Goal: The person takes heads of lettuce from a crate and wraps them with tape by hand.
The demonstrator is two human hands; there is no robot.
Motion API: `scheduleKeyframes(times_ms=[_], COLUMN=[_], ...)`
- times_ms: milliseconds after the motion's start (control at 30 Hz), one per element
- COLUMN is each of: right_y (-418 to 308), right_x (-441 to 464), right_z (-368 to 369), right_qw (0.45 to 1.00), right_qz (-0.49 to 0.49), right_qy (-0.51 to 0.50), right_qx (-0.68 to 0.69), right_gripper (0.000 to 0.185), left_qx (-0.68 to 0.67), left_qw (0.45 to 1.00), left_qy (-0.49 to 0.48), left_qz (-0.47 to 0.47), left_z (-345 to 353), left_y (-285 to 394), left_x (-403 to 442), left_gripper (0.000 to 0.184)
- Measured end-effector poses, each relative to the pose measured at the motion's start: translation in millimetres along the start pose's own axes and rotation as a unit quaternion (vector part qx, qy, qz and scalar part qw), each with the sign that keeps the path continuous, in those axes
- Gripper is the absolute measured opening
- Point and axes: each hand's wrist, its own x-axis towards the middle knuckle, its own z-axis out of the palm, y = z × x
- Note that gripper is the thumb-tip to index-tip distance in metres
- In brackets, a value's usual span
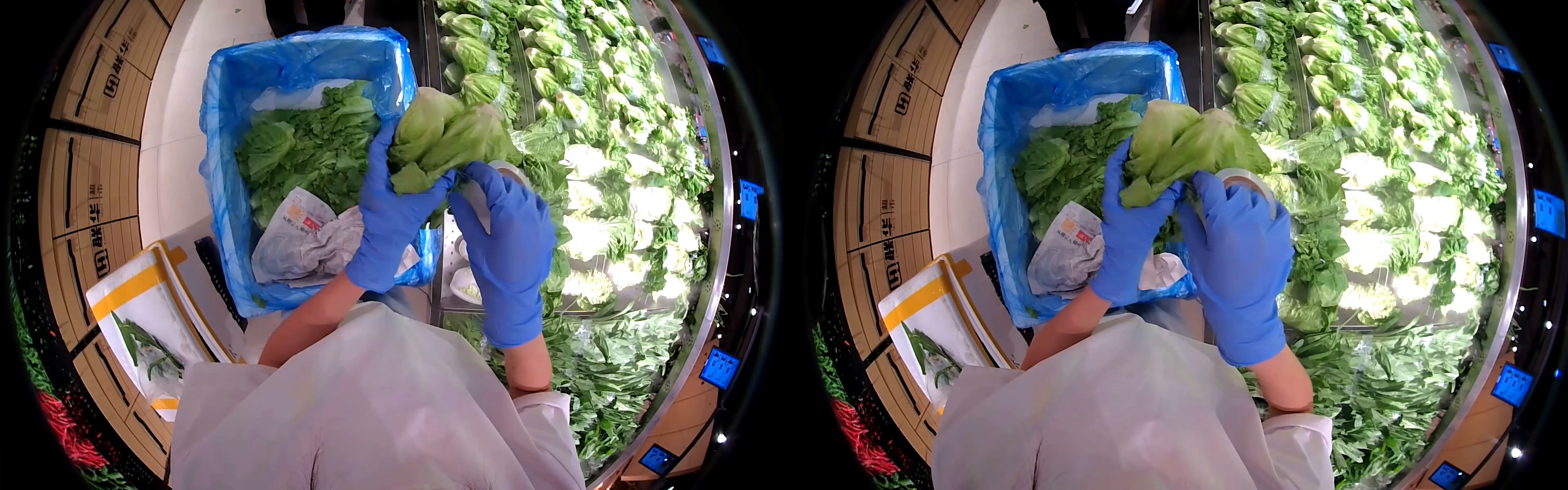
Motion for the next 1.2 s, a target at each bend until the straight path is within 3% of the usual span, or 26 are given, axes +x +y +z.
scheduleKeyframes(times_ms=[67, 100, 167, 233, 333, 367, 433, 500, 567, 633, 767, 867, 900, 967, 1067, 1133, 1200], right_y=[5, 9, 17, 27, 36, 40, 49, 53, 49, 57, 76, 81, 85, 92, 104, 107, 109], right_x=[-1, -2, -3, -2, 6, 10, 13, 9, 13, 8, -2, -4, -7, -11, -16, -18, -20], right_z=[-3, -5, -7, -9, -15, -16, -19, -17, -26, -24, -25, -28, -26, -24, -15, -8, -3], right_qw=[0.995, 0.995, 0.962, 0.937, 0.846, 0.845, 0.776, 0.760, 0.725, 0.697, 0.625, 0.661, 0.688, 0.690, 0.714, 0.733, 0.734], right_qz=[0.006, 0.007, 0.094, 0.115, 0.170, 0.171, 0.218, 0.204, 0.296, 0.307, 0.292, 0.260, 0.229, 0.210, 0.156, 0.124, 0.125], right_qy=[-0.053, -0.052, -0.144, -0.179, -0.361, -0.361, -0.463, -0.445, -0.497, -0.516, -0.568, -0.566, -0.563, -0.576, -0.598, -0.605, -0.618], right_qx=[0.081, 0.082, 0.212, 0.276, 0.353, 0.355, 0.369, 0.427, 0.375, 0.391, 0.449, 0.419, 0.396, 0.385, 0.329, 0.284, 0.254], right_gripper=[0.045, 0.045, 0.054, 0.056, 0.052, 0.052, 0.050, 0.053, 0.045, 0.045, 0.047, 0.042, 0.041, 0.039, 0.039, 0.040, 0.045], left_qx=[-0.002, -0.005, -0.013, -0.034, -0.066, -0.064, -0.044, -0.059, -0.076, -0.123, -0.139, -0.165, -0.180, -0.194, -0.176, -0.222, -0.235], left_qw=[0.999, 0.996, 0.996, 0.983, 0.963, 0.963, 0.936, 0.926, 0.914, 0.887, 0.878, 0.864, 0.850, 0.835, 0.823, 0.761, 0.746], left_qy=[-0.018, -0.035, -0.046, -0.075, -0.100, -0.101, -0.156, -0.163, -0.172, -0.225, -0.189, -0.160, -0.173, -0.190, -0.210, -0.240, -0.275], left_qz=[-0.042, -0.085, -0.079, -0.162, -0.242, -0.243, -0.314, -0.336, -0.359, -0.384, -0.417, -0.449, -0.463, -0.478, -0.497, -0.561, -0.559], left_z=[-9, -15, -26, -35, -48, -54, -63, -63, -64, -67, -70, -71, -74, -77, -78, -76, -72], left_y=[4, 5, 0, -4, -18, -23, -28, -24, -12, 4, 27, 36, 31, 25, 25, 31, 24], left_x=[9, 13, 18, 20, 22, 22, 24, 20, 17, 20, 22, 23, 22, 21, 17, 16, 12], left_gripper=[0.077, 0.074, 0.067, 0.062, 0.057, 0.057, 0.054, 0.049, 0.044, 0.038, 0.041, 0.029, 0.030, 0.031, 0.047, 0.048, 0.047])
